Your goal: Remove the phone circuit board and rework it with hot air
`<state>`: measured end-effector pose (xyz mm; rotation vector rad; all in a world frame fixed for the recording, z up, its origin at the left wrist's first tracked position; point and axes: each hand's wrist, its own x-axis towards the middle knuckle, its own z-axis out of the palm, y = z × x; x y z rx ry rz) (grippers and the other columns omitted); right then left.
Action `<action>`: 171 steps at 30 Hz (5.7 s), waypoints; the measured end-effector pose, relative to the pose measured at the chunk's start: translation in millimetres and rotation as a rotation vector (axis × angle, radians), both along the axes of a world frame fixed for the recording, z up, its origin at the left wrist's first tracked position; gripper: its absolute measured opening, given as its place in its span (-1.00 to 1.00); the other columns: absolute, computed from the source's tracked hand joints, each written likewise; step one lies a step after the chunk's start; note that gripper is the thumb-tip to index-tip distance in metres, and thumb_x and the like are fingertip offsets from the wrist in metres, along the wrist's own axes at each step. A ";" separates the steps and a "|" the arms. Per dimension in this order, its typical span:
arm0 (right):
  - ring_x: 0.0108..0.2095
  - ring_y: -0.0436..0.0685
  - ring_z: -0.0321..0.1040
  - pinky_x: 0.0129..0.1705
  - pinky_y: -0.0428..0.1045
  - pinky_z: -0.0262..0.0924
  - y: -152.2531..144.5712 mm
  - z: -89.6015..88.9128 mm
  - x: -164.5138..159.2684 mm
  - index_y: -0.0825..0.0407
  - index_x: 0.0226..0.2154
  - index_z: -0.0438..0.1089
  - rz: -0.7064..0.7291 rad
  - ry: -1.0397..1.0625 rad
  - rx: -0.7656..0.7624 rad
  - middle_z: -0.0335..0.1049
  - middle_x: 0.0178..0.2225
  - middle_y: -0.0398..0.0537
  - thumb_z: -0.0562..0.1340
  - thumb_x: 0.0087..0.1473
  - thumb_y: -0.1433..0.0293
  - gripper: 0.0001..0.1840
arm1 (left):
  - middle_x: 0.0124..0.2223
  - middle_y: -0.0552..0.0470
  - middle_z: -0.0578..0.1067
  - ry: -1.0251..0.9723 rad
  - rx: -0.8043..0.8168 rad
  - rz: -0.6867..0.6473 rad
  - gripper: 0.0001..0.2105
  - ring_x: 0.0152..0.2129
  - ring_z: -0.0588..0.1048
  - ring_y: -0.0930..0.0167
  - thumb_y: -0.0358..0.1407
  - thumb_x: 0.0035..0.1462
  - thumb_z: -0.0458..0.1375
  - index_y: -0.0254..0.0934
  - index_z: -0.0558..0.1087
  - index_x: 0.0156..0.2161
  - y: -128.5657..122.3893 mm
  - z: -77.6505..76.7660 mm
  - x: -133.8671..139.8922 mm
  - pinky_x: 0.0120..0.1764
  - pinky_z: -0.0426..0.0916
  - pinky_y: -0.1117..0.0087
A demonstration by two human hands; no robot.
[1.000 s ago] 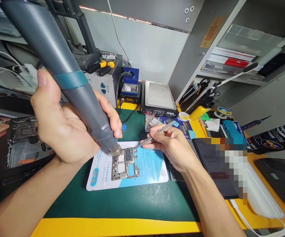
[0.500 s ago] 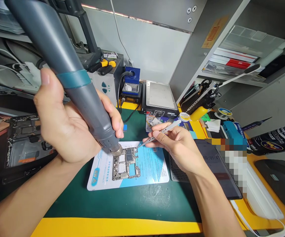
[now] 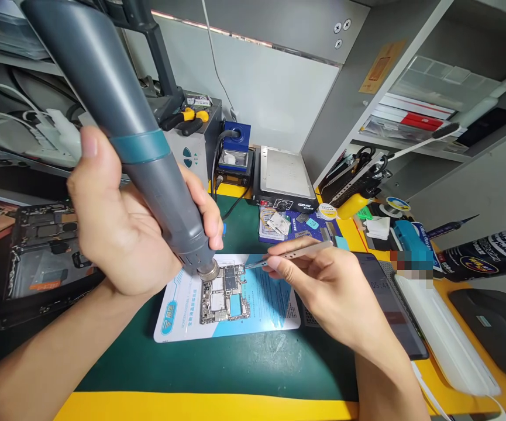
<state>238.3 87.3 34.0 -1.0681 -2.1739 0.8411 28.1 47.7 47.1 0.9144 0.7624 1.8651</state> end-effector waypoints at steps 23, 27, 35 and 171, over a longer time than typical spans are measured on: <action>-0.30 0.05 0.63 -0.28 -0.12 0.51 -17.1 -2.8 -3.0 -0.16 -0.30 0.65 0.014 -0.047 0.189 0.69 -0.26 -0.24 0.34 0.26 0.24 -0.86 | -0.63 0.03 0.38 0.021 0.016 0.016 -0.38 -0.69 0.44 0.34 0.26 0.27 -0.15 -0.21 0.33 -0.51 0.6 -2.5 0.2 -0.66 0.26 0.36; -0.31 0.09 0.64 -0.24 -0.07 0.52 -16.3 -1.7 -1.4 -0.18 -0.34 0.65 0.001 -0.052 0.173 0.69 -0.27 -0.23 0.35 0.24 0.22 -0.84 | -0.66 0.05 0.37 0.024 0.033 0.040 -0.37 -0.74 0.41 0.37 0.24 0.28 -0.18 -0.23 0.33 -0.53 2.5 -2.3 2.1 -0.68 0.26 0.40; -0.30 0.14 0.65 -0.30 -0.04 0.55 -19.4 -2.5 -1.2 -0.15 -0.29 0.63 0.037 -0.044 0.228 0.69 -0.26 -0.17 0.36 0.24 0.30 -0.91 | -0.65 0.02 0.36 -0.027 -0.024 -0.022 -0.34 -0.73 0.38 0.40 0.30 0.24 -0.16 -0.24 0.33 -0.54 3.2 0.4 1.2 -0.66 0.22 0.40; -0.23 0.16 0.62 -0.15 0.01 0.61 -14.4 -25.2 -26.9 0.04 -0.34 0.66 -0.102 0.468 -0.557 0.63 -0.22 0.01 0.50 0.09 0.30 -0.86 | -0.63 -0.01 0.40 0.023 -0.023 0.042 -0.37 -0.73 0.41 0.35 0.26 0.26 -0.14 -0.23 0.35 -0.52 3.4 -1.8 -10.1 -0.64 0.27 0.33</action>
